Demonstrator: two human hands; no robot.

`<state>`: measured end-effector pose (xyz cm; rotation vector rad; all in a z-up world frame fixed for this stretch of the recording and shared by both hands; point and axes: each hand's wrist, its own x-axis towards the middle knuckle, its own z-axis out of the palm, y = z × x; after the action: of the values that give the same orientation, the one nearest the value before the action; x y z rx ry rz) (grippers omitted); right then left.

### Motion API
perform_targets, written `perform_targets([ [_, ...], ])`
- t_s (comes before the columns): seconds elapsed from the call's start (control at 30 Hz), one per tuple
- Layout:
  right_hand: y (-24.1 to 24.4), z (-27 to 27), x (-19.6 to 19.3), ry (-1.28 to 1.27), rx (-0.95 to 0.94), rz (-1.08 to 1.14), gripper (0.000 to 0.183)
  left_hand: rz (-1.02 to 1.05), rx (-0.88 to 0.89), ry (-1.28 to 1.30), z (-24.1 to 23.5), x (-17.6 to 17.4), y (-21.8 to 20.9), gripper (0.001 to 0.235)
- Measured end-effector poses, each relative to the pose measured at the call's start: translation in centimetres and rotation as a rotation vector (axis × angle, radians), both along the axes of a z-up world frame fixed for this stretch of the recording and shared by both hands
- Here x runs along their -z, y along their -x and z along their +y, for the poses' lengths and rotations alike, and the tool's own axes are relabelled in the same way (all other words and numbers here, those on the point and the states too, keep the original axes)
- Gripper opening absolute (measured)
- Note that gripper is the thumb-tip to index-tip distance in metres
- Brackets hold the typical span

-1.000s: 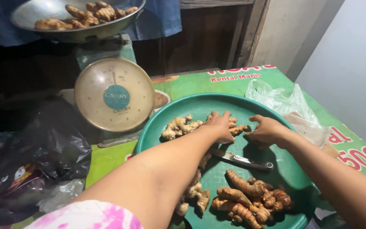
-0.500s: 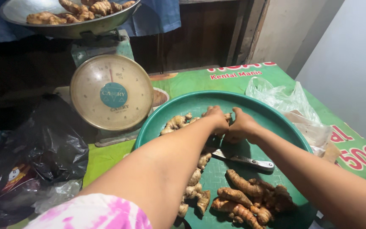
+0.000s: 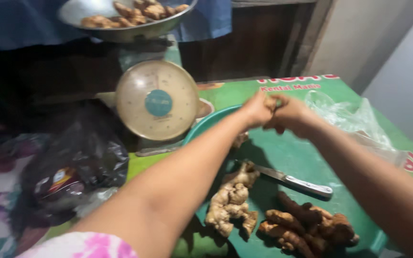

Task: The person unpacks ginger from a plastic bag onto a green tray, then repeatedly places pieces into the pan of a mechanical scale, adjusts the quantity, and returns excess to the tray. A knife is visible on the tray but not used. The person continues weighing until the end of the clip.

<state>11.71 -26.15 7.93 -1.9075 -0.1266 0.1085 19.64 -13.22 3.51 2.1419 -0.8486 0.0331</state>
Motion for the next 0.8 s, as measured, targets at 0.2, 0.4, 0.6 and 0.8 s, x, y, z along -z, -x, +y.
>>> perform_targets([
  [0.2, -4.1, 5.7, -15.0, 0.156, -0.121, -0.332, 0.05, -0.268, -0.141, 0.198, 9.6, -18.0, -2.1, 0.022],
  [0.4, -14.4, 15.9, -24.2, 0.188, -0.51, -0.36, 0.012, -0.045, -0.362, 0.088, 19.4, -28.0, -2.8, 0.022],
  [0.6, -16.9, 25.7, -24.5, 0.325, -0.479, -0.264, 0.018, -0.028, -0.71, -0.051, 26.9, -27.9, -6.3, 0.033],
  [0.8, -13.6, 30.0, -24.3, 0.695, -0.268, -0.408, 0.047, -0.121, -0.789, 0.055, 30.4, -24.7, -8.7, 0.041],
])
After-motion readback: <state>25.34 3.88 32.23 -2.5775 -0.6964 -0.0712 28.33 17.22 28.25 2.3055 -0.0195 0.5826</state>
